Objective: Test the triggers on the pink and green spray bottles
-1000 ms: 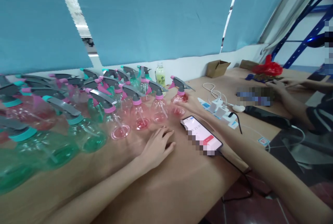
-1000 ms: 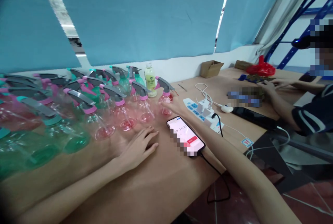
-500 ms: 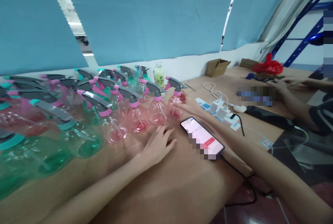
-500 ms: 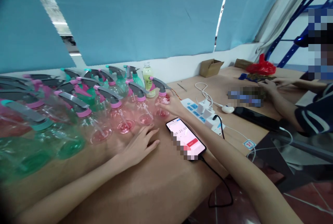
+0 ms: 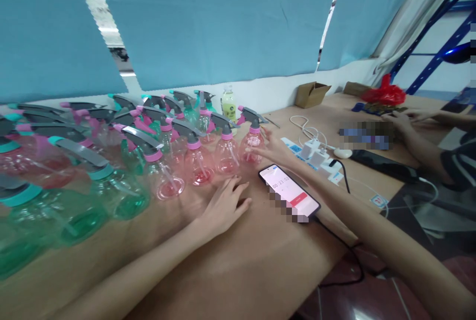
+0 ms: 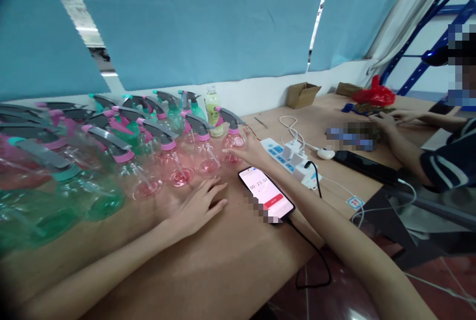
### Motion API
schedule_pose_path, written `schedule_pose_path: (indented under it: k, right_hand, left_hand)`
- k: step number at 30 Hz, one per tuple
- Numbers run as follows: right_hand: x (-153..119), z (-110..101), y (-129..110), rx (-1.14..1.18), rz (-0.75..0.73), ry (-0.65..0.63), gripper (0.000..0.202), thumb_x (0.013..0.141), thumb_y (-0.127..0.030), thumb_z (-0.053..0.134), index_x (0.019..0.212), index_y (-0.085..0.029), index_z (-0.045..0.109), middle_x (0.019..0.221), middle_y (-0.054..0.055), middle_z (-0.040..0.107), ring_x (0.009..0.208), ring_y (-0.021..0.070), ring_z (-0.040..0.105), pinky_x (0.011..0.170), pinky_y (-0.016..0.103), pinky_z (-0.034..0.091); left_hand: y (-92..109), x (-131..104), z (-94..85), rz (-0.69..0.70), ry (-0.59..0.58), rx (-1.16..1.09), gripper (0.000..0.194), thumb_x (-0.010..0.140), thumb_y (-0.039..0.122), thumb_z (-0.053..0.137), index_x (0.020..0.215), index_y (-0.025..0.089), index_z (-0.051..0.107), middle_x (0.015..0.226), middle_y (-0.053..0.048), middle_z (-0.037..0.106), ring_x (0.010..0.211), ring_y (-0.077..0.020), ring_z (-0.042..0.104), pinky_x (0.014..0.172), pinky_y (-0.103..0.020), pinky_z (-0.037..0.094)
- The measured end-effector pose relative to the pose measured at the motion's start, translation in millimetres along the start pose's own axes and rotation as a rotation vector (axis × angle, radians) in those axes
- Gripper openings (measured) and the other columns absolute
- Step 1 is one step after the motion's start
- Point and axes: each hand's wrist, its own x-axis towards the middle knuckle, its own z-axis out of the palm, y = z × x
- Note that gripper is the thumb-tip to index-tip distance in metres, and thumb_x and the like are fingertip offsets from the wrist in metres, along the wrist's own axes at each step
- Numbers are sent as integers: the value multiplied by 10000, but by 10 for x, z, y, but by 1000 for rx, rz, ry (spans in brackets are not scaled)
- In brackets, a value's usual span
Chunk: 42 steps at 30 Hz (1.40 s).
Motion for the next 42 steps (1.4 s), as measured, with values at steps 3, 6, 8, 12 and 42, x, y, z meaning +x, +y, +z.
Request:
schedule_pose_path:
  k: [3, 6, 8, 12, 42]
  right_hand:
    - [-240, -88, -94, -57, 35, 19, 738, 700, -517, 649, 1291, -157, 394, 1294, 176, 495, 1204, 310, 465, 966, 476, 368]
    - [-543, -130, -349, -98, 27, -16, 677, 729, -483, 637, 1272, -143, 418, 1255, 176, 526, 1146, 303, 510, 908, 462, 423]
    - [-725, -87, -607, -65, -50, -82, 539, 771, -429, 615, 1220, -167, 472, 1213, 134, 564, 1105, 258, 541, 916, 421, 428]
    - [-943, 234, -1167, 52, -160, -370, 298, 809, -330, 593, 1082, -211, 583, 1072, 64, 647, 994, 200, 602, 873, 372, 466]
    - [-1373, 3600, -4121, 600, -360, -984, 372, 753, -256, 644, 1110, -199, 551, 1003, 61, 667, 845, 144, 632, 759, 323, 506]
  left_hand:
    - [-6, -158, -34, 10, 3, 2, 392, 924, 350, 455, 1272, 169, 471, 1369, -122, 420, 1270, -274, 369, 1021, -449, 324]
    - [-10, -384, -108, 17, 9, 3, 388, 915, 336, 472, 1267, 174, 476, 1347, -118, 447, 1253, -263, 390, 1017, -441, 331]
    - [-18, -574, -171, 19, 14, 0, 388, 906, 329, 489, 1263, 177, 479, 1336, -115, 457, 1246, -261, 397, 1021, -436, 328]
    - [-65, -1042, -327, 0, 34, -25, 357, 917, 307, 468, 1262, 216, 471, 1326, -97, 453, 1222, -269, 414, 995, -446, 361]
    - [-1921, -4705, -2029, -1084, 1099, -12, 510, 712, 297, 717, 1142, 155, 482, 1191, -120, 491, 1088, -276, 512, 858, -408, 456]
